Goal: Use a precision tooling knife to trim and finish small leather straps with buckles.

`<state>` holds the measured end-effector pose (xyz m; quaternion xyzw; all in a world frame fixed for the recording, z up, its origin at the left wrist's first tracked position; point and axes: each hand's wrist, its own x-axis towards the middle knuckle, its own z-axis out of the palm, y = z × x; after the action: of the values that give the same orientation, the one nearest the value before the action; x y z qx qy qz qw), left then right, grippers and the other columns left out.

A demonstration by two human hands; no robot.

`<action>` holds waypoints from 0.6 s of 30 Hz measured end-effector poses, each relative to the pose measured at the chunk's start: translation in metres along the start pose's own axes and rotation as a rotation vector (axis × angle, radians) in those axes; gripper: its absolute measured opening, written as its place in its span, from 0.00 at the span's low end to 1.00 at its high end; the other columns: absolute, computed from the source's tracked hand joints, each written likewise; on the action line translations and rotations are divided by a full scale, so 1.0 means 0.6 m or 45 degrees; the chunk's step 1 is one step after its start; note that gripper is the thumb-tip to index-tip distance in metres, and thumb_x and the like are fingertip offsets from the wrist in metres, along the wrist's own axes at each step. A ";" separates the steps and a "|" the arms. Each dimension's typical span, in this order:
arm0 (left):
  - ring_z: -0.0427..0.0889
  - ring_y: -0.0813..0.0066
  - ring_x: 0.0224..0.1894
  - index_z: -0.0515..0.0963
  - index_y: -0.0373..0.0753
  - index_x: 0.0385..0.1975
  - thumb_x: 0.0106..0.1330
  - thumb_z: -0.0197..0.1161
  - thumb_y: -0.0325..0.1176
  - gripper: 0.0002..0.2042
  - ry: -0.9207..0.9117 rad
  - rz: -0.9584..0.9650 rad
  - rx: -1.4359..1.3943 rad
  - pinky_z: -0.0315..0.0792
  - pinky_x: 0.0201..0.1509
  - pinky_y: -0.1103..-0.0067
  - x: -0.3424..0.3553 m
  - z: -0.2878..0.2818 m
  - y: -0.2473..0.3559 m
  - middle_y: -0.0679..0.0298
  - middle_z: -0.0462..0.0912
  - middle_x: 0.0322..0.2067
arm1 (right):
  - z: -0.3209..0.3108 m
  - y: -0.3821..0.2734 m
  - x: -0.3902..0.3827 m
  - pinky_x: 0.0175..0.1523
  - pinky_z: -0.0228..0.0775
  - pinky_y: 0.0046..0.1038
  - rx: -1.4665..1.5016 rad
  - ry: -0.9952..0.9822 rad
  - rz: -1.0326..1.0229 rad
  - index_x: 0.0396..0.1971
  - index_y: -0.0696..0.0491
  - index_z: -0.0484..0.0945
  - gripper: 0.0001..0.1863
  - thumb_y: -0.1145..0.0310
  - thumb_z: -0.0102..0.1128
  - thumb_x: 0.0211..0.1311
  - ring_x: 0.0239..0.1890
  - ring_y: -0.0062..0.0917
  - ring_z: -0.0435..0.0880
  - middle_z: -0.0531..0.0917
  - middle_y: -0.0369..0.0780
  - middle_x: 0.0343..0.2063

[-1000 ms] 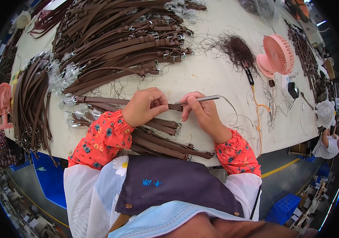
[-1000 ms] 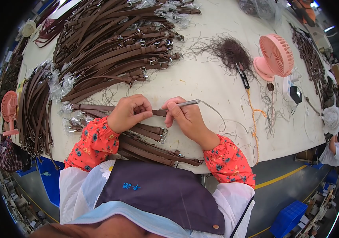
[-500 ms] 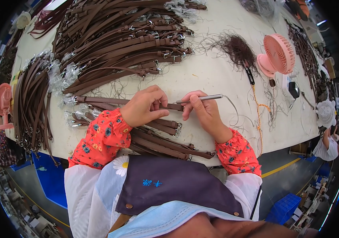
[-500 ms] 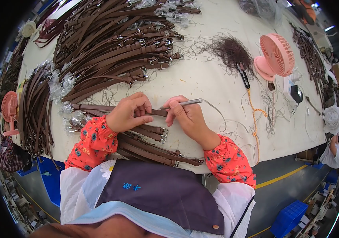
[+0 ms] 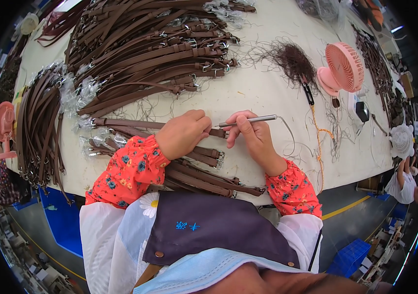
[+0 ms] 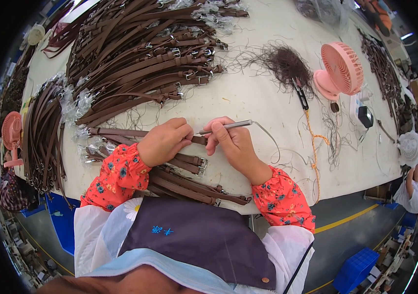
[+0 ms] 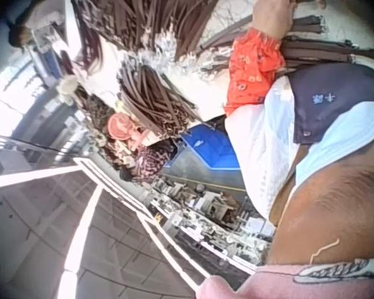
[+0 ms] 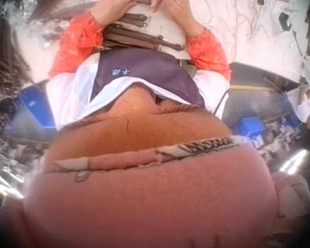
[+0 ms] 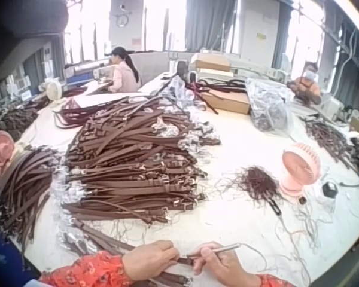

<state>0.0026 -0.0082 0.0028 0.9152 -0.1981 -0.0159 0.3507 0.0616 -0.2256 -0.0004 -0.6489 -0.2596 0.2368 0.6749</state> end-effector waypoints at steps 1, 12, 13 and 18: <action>0.74 0.56 0.37 0.71 0.38 0.33 0.58 0.62 0.27 0.07 -0.013 0.036 0.025 0.71 0.38 0.68 0.001 -0.001 -0.001 0.57 0.71 0.32 | -0.001 0.001 0.000 0.50 0.74 0.29 -0.001 -0.001 0.005 0.39 0.60 0.73 0.20 0.58 0.40 0.76 0.23 0.18 0.80 0.79 0.37 0.18; 0.73 0.54 0.39 0.68 0.37 0.34 0.60 0.59 0.26 0.07 -0.051 0.107 0.074 0.70 0.39 0.66 -0.002 -0.004 0.000 0.56 0.71 0.32 | -0.003 -0.005 -0.005 0.36 0.71 0.21 -0.028 -0.142 0.128 0.39 0.58 0.75 0.18 0.59 0.42 0.75 0.22 0.18 0.78 0.80 0.37 0.19; 0.73 0.54 0.39 0.67 0.37 0.34 0.60 0.59 0.25 0.07 -0.045 0.113 0.084 0.70 0.39 0.66 -0.003 -0.004 0.000 0.56 0.71 0.32 | -0.003 -0.004 -0.005 0.34 0.70 0.21 -0.017 -0.158 0.131 0.39 0.58 0.75 0.17 0.59 0.42 0.75 0.23 0.18 0.79 0.80 0.37 0.19; 0.73 0.54 0.39 0.67 0.37 0.33 0.60 0.59 0.25 0.07 -0.038 0.118 0.081 0.70 0.38 0.66 -0.001 -0.003 -0.001 0.56 0.71 0.32 | -0.003 0.003 -0.005 0.34 0.70 0.21 -0.025 -0.179 0.100 0.40 0.59 0.75 0.17 0.59 0.43 0.75 0.23 0.18 0.79 0.80 0.38 0.19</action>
<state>0.0027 -0.0062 0.0036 0.9154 -0.2458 -0.0071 0.3188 0.0608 -0.2290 -0.0025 -0.6471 -0.2829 0.3055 0.6386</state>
